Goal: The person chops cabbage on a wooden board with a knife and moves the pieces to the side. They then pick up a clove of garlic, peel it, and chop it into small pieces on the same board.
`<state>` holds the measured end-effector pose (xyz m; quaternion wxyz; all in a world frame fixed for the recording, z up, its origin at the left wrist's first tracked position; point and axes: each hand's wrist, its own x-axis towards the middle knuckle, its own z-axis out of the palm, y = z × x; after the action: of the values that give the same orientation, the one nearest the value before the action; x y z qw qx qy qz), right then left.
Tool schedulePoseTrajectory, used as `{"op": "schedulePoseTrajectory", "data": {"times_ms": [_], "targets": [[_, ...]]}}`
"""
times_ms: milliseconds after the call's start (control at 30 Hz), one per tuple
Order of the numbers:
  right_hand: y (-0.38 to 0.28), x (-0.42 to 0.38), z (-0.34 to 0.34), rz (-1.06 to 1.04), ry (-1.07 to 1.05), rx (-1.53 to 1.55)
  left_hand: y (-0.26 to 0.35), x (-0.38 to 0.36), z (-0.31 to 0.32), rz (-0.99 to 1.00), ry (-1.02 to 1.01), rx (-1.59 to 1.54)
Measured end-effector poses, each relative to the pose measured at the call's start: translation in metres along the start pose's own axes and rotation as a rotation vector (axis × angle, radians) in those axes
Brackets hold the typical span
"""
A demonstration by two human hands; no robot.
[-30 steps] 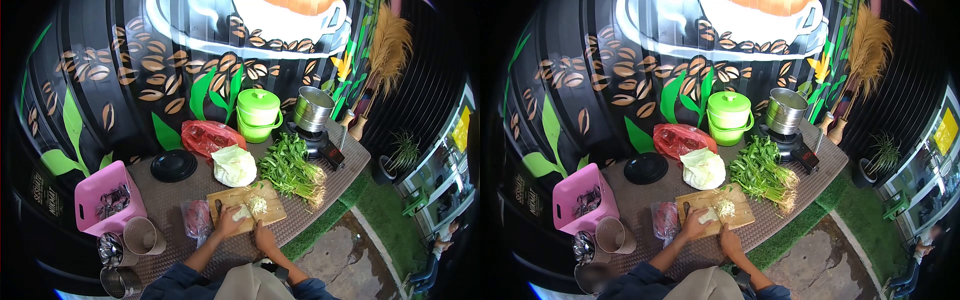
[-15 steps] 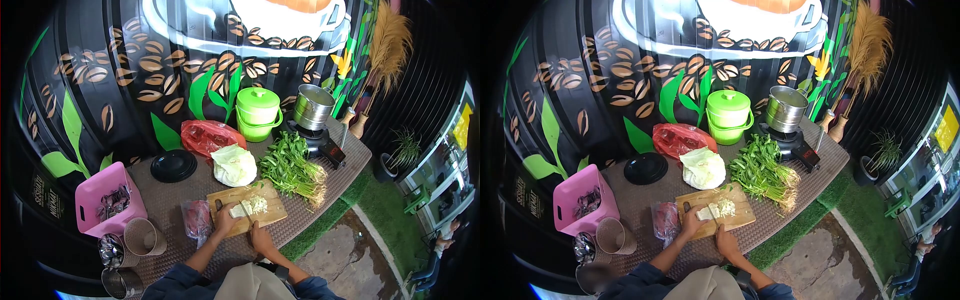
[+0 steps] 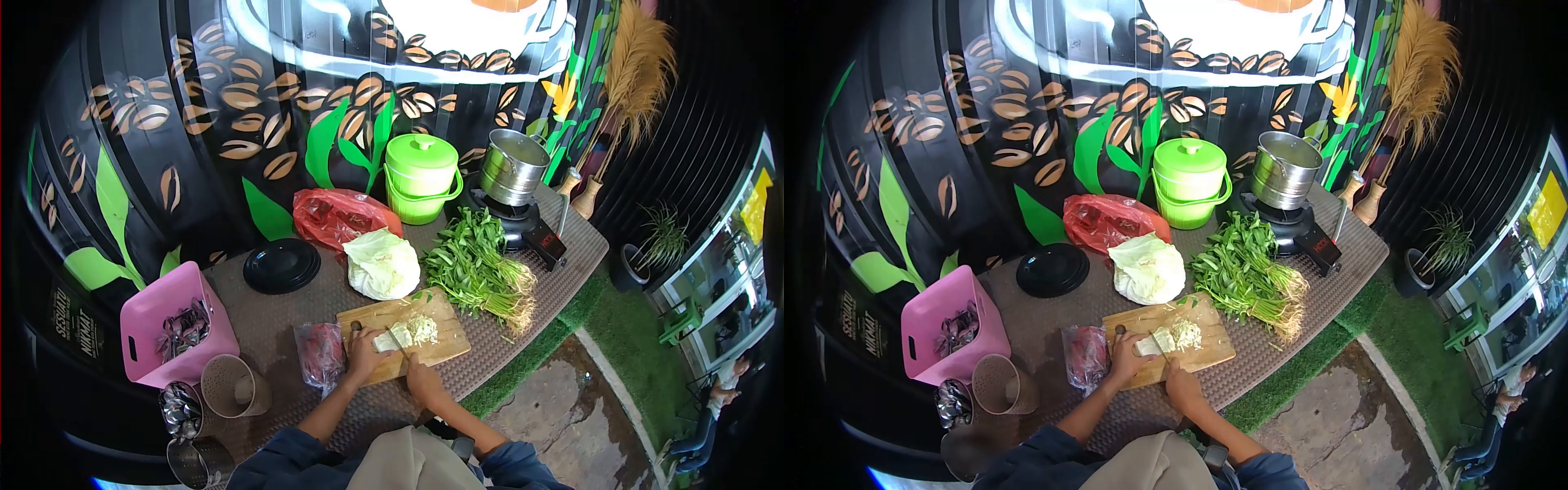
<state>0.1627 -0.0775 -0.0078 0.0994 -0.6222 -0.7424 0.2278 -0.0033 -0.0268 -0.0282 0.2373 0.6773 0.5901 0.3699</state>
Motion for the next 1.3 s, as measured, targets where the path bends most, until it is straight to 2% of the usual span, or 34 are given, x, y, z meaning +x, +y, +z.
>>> {"op": "schedulePoseTrajectory", "data": {"times_ms": [167,300,467,567,733,800,867,933,1000,1033,1100,1133,1200,1300], "targets": [[-0.014,0.01,-0.001,-0.021,0.028,-0.04,0.003,-0.004,0.004,-0.005,0.022,0.06],[0.005,0.002,0.014,-0.105,0.093,-0.017,0.002,-0.009,0.007,-0.012,0.057,0.137],[0.02,-0.03,0.005,0.011,0.002,-0.039,0.001,-0.011,0.007,-0.06,0.047,0.111],[0.035,-0.033,-0.009,-0.039,-0.049,0.091,0.001,-0.007,0.002,-0.064,0.039,0.084],[0.036,-0.02,-0.018,-0.056,-0.083,0.141,0.002,-0.01,-0.004,-0.069,-0.013,0.096],[0.035,-0.011,-0.021,-0.055,-0.08,0.168,0.008,-0.012,-0.003,-0.011,0.027,0.245],[0.034,-0.008,-0.021,-0.078,0.099,0.253,0.011,-0.013,-0.004,0.045,0.016,0.303],[0.036,-0.005,-0.024,-0.036,0.122,0.3,0.02,-0.007,-0.012,0.114,0.007,0.364],[0.034,-0.004,-0.033,0.016,0.183,0.376,0.03,0.0,-0.018,0.142,-0.128,0.455],[0.038,-0.004,-0.032,0.02,0.187,0.377,0.03,0.007,-0.018,0.148,-0.13,0.455],[0.05,-0.005,-0.028,0.049,0.187,0.356,0.024,0.021,-0.012,0.251,-0.25,0.248],[0.053,-0.008,-0.03,0.05,0.193,0.354,0.02,0.027,-0.004,0.257,-0.249,0.247],[0.058,-0.012,-0.033,0.06,0.168,0.328,0.015,0.042,0.01,0.27,-0.363,0.04],[0.067,-0.015,-0.026,0.039,0.204,0.325,0.005,0.052,0.016,0.393,-0.409,0.1]]}}
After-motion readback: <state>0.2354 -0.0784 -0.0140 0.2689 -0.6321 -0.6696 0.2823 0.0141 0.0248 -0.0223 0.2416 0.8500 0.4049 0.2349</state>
